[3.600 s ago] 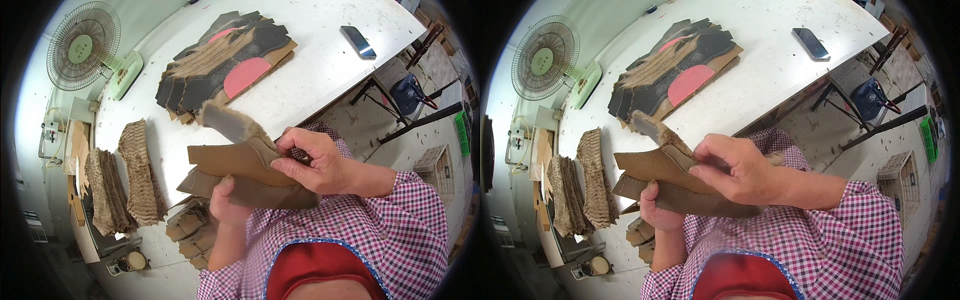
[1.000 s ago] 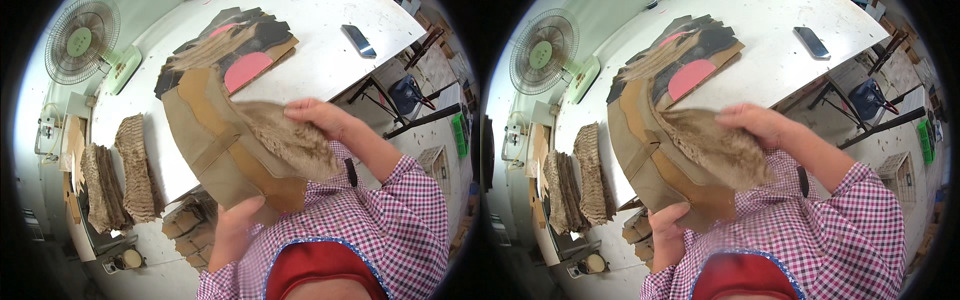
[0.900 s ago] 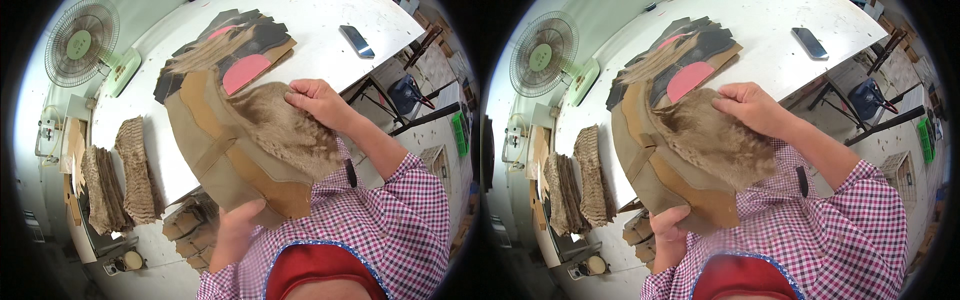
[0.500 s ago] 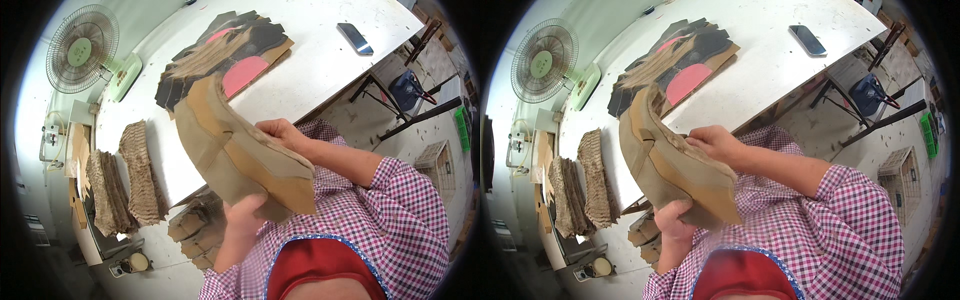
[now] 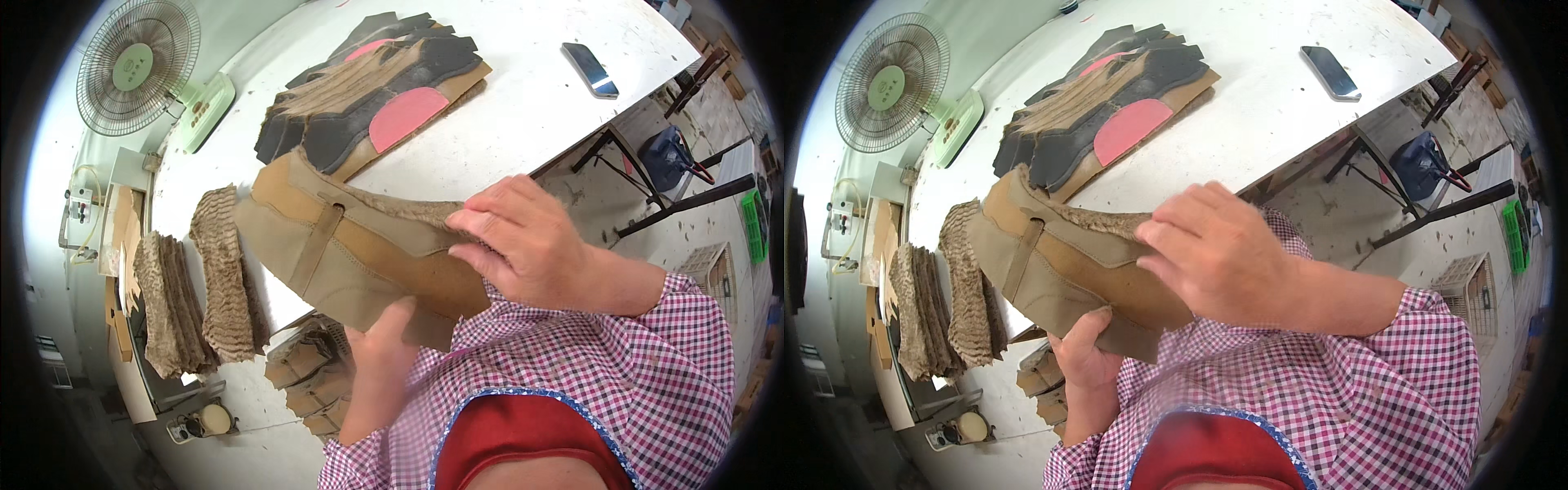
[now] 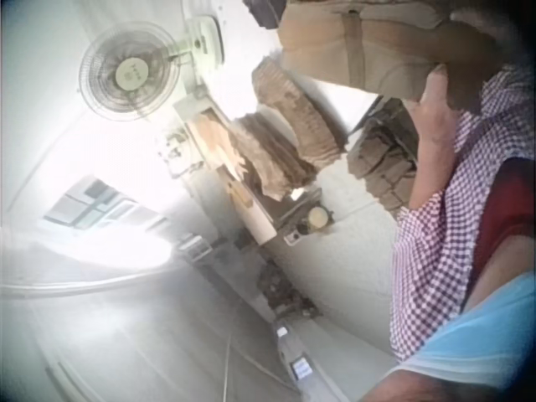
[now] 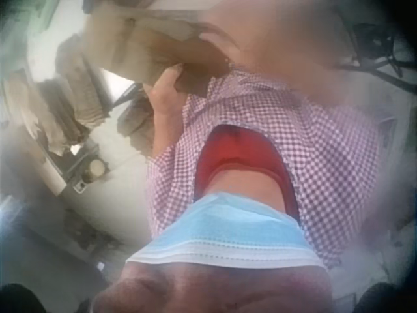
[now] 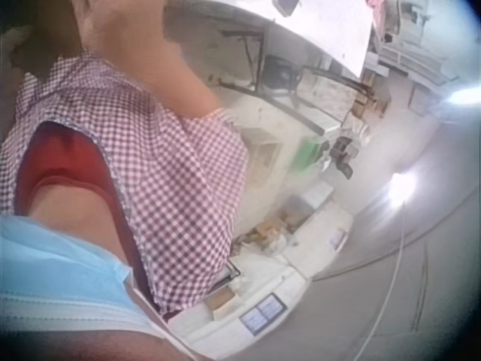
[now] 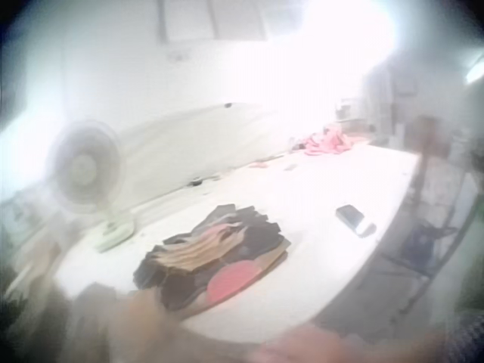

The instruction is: The person repeatedly picks up individual fabric pieces from a stack on a white table, unfolds them to inspect the edges and seams, and places them back down. This cycle continues throughout the clip without any additional tools or final assembly.

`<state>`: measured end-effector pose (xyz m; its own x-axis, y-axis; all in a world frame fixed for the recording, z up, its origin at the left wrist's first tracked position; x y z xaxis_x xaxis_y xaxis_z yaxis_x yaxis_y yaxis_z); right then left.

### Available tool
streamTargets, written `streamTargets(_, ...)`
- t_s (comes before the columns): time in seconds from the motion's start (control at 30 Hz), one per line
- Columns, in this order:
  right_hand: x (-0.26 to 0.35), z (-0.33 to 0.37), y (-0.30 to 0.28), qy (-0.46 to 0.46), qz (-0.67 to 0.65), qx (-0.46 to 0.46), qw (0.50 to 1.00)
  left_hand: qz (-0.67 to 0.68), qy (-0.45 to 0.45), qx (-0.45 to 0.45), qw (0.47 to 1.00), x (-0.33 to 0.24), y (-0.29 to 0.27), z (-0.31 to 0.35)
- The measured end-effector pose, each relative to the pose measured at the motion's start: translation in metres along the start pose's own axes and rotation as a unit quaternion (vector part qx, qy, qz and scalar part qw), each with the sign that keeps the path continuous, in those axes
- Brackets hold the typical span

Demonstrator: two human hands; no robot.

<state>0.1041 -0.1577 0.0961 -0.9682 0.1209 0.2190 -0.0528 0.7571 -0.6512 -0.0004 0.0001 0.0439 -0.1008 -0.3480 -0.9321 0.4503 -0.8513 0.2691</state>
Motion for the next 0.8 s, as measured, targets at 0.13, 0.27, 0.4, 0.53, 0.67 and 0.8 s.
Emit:
streamTargets(0.13, -0.008, 0.009, 0.011, 0.043, -0.074, -0.028, 0.996, 0.014, -0.035, 0.011, 0.999, -0.002, 0.003, 0.003)
streamTargets(0.27, -0.011, 0.011, 0.006, 0.092, -0.192, 0.034, 0.977, 0.067, -0.067, 0.007, 0.995, -0.004, 0.007, 0.009)
streamTargets(0.4, -0.008, 0.016, 0.002, 0.118, -0.226, 0.076, 0.964, 0.05, -0.075, 0.009, 0.996, -0.003, 0.007, 0.011)
streamTargets(0.53, -0.004, 0.018, -0.002, 0.141, -0.231, 0.087, 0.959, 0.038, -0.089, -0.004, 0.995, -0.002, 0.011, 0.011)
streamTargets(0.67, 0.0, 0.019, -0.002, 0.22, -0.304, 0.109, 0.92, 0.023, -0.059, 0.013, 0.998, 0.0, 0.011, 0.009)
streamTargets(0.8, 0.0, 0.033, 0.008, 0.319, -0.404, 0.101, 0.851, 0.026, 0.004, 0.003, 1.0, 0.006, 0.013, 0.0)
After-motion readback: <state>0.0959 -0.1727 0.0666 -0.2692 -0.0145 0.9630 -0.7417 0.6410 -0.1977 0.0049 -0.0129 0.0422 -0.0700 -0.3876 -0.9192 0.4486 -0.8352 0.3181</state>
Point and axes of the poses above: each hand's wrist, its own z-axis away from the middle knuckle, its own y-axis out of the palm, x = y × z, the point moved 4 cm from there along -z, towards the middle knuckle, and after that the axes turned 11 degrees about -y, right-handed, at the moved point
